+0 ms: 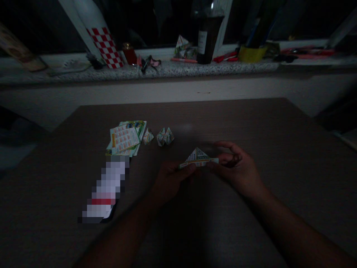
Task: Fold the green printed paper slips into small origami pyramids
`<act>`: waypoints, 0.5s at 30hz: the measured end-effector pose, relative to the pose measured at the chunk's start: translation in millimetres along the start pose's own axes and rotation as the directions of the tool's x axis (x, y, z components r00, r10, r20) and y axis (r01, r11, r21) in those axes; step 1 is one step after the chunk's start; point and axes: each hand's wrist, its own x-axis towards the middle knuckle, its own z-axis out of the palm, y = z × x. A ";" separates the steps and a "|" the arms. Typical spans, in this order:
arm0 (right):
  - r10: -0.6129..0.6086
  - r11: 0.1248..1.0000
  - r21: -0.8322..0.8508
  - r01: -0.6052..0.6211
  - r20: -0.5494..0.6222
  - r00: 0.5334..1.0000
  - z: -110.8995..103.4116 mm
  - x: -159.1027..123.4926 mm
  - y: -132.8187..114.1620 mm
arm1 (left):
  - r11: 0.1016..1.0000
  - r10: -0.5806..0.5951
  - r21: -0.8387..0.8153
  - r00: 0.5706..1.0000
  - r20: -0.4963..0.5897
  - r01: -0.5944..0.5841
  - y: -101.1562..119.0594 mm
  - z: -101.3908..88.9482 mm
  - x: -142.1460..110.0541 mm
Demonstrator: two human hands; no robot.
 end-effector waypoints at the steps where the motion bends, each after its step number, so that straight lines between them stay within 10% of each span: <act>1: 0.001 1.000 0.001 -0.001 0.002 1.000 -0.6 0.0 -0.4 | 1.000 0.001 0.008 1.000 0.007 -0.001 -1.0 -1.3 0.6; 11: 0.081 0.986 -0.156 -0.057 0.152 0.985 -2.6 -1.3 -1.7 | 0.992 0.020 0.124 0.992 0.127 -0.036 1.2 -7.9 4.0; 15: -0.087 0.970 -0.217 0.112 0.123 0.989 -1.5 -2.5 3.8 | 0.983 0.032 0.175 0.995 0.097 -0.049 3.1 -8.6 4.5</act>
